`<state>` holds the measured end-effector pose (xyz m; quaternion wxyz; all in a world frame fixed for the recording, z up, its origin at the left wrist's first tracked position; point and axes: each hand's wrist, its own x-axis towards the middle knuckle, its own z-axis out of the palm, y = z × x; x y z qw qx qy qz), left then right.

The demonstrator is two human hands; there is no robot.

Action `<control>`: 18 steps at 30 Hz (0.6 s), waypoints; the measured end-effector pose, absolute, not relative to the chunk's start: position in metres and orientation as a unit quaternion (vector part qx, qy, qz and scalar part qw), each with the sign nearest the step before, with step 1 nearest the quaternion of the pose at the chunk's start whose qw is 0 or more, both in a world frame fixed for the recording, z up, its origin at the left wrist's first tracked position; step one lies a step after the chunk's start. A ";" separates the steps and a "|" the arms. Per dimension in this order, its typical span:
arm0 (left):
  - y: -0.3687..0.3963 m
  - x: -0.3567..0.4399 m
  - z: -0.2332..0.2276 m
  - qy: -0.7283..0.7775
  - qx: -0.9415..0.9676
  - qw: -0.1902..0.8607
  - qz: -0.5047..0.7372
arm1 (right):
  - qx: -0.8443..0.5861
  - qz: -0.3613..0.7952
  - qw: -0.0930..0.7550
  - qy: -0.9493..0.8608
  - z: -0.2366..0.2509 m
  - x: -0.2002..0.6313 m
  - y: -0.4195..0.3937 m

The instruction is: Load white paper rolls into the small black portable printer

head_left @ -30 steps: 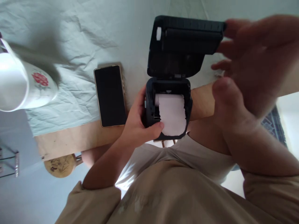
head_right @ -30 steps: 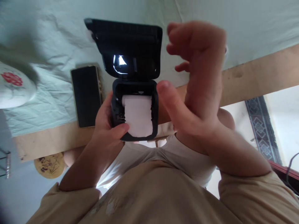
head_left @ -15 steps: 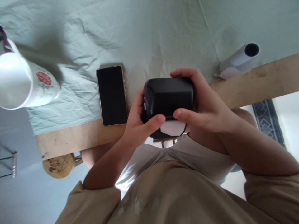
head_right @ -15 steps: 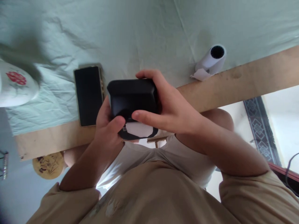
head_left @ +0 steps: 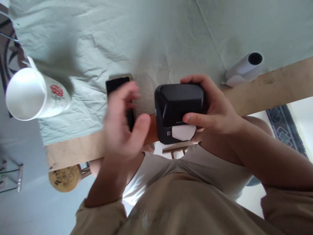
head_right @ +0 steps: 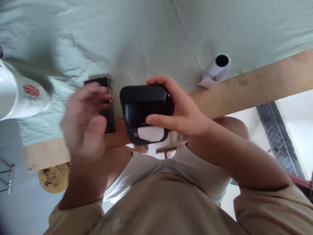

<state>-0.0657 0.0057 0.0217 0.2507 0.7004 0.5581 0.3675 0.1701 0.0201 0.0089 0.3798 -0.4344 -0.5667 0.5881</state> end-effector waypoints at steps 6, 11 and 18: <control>0.044 -0.095 0.021 0.733 0.641 0.172 0.151 | -0.435 0.577 0.396 -0.567 0.007 0.168 0.023; 0.050 -0.088 0.018 0.754 0.613 0.204 0.118 | -0.453 0.536 0.380 -0.603 0.005 0.167 0.026; 0.049 -0.089 0.021 0.762 0.579 0.243 0.160 | -0.451 0.515 0.390 -0.616 0.002 0.167 0.027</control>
